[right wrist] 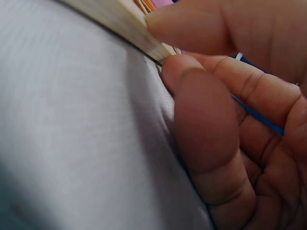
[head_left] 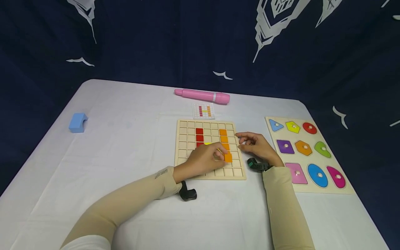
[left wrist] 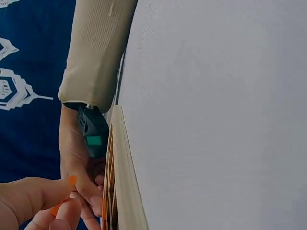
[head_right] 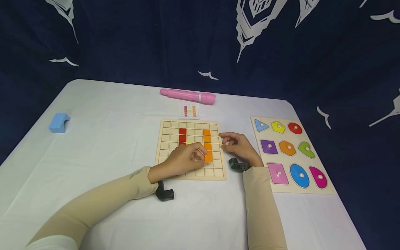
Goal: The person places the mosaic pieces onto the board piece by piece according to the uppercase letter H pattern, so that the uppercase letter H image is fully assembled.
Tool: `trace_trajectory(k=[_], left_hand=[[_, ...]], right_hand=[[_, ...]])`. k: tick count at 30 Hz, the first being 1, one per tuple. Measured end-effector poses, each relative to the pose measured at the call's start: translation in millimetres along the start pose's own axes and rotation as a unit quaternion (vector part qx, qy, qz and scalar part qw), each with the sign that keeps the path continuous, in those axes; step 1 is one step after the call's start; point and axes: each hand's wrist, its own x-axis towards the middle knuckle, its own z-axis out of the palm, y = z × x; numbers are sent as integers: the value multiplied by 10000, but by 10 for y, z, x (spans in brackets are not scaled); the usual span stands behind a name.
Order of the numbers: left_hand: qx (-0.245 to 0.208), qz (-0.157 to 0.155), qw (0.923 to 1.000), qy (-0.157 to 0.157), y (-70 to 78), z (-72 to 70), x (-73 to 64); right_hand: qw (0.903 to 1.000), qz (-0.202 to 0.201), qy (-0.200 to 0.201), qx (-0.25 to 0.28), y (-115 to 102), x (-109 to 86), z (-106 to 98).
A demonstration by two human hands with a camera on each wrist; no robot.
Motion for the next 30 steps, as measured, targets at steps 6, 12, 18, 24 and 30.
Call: trace_trajectory(k=[6, 12, 18, 24, 30], left_hand=[[406, 54, 9989, -210, 53, 42, 56], [717, -62, 9971, -265, 59, 58, 80], [908, -239, 9950, -333, 67, 68, 93], [1142, -318, 9923, -372, 66, 82, 110], [1293, -342, 9903, -368, 68, 98, 118]], right_hand=[[10000, -29, 2, 30, 2, 0, 4], [10000, -43, -23, 45, -2, -3, 3], [10000, 2, 0, 82, -4, -3, 11], [10000, 16, -32, 67, -30, -2, 8], [10000, 32, -49, 68, -22, -5, -1]])
